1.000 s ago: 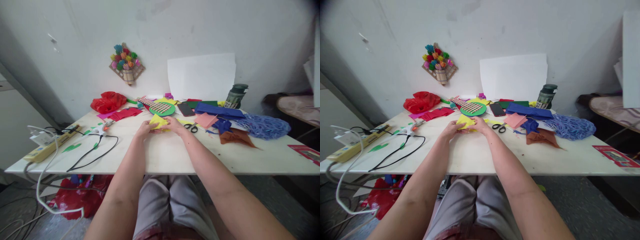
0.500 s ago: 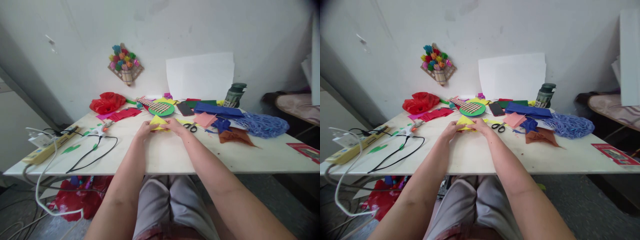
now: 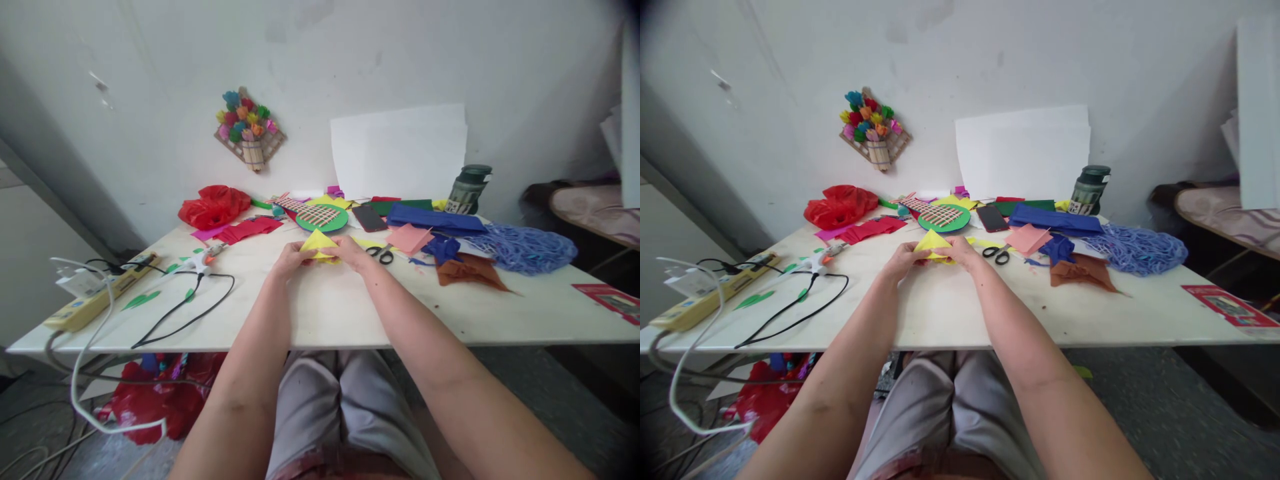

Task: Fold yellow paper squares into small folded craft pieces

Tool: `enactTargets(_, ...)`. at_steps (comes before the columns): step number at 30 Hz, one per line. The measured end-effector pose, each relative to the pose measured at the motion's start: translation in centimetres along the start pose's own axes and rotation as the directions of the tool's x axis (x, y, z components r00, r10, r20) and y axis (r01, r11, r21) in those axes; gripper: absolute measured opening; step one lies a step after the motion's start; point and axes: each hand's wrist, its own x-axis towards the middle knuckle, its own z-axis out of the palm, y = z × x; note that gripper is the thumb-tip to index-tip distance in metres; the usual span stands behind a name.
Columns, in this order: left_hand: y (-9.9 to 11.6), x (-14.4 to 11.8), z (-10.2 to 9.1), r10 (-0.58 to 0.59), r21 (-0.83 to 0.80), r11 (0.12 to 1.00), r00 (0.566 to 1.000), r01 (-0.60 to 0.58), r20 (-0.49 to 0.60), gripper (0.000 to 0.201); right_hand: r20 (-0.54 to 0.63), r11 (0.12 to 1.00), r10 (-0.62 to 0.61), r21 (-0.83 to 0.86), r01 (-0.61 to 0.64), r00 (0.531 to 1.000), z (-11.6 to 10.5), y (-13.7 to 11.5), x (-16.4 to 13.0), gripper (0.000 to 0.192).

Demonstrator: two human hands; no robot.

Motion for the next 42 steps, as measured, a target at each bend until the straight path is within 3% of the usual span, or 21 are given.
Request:
enactTargets(7,0.46,-0.35,0.03,-0.059,-0.085,0.995,0.998,0.056,-0.024,0.043,-0.097,0.997,0.034,0.066,-0.027,0.995,-0.26,0.39,0.34,0.026)
enactTargets(13,0.03,-0.12,-0.14,-0.012,-0.026,1.0,0.999,0.011,-0.032,0.034,-0.134,0.996,0.019,0.091,-0.006,0.991,-0.11,0.19,0.35,0.026)
enactTargets(19,0.25,-0.2,-0.15,-0.044,-0.048,0.998,0.998,0.042,-0.036,0.034,-0.177,0.996,0.017,0.094,0.0,0.984,-0.01,-0.13,0.26,0.024)
enactTargets(24,0.69,-0.37,-0.13,0.004,-0.122,0.992,0.999,-0.009,-0.043,0.039,-0.091,0.999,0.016,0.039,-0.013,0.996,-0.42,0.12,0.24,0.024)
enactTargets(30,0.46,-0.18,0.1,0.061,-0.052,0.997,0.998,-0.062,-0.017,0.033,0.04,0.999,0.031,-0.02,-0.03,0.999,-0.35,0.16,0.07,0.022)
enactTargets(42,0.17,-0.02,0.0,0.058,-0.053,0.997,0.998,-0.058,-0.001,0.029,0.026,1.0,0.027,-0.007,-0.027,0.999,-0.19,-0.16,-0.07,0.021)
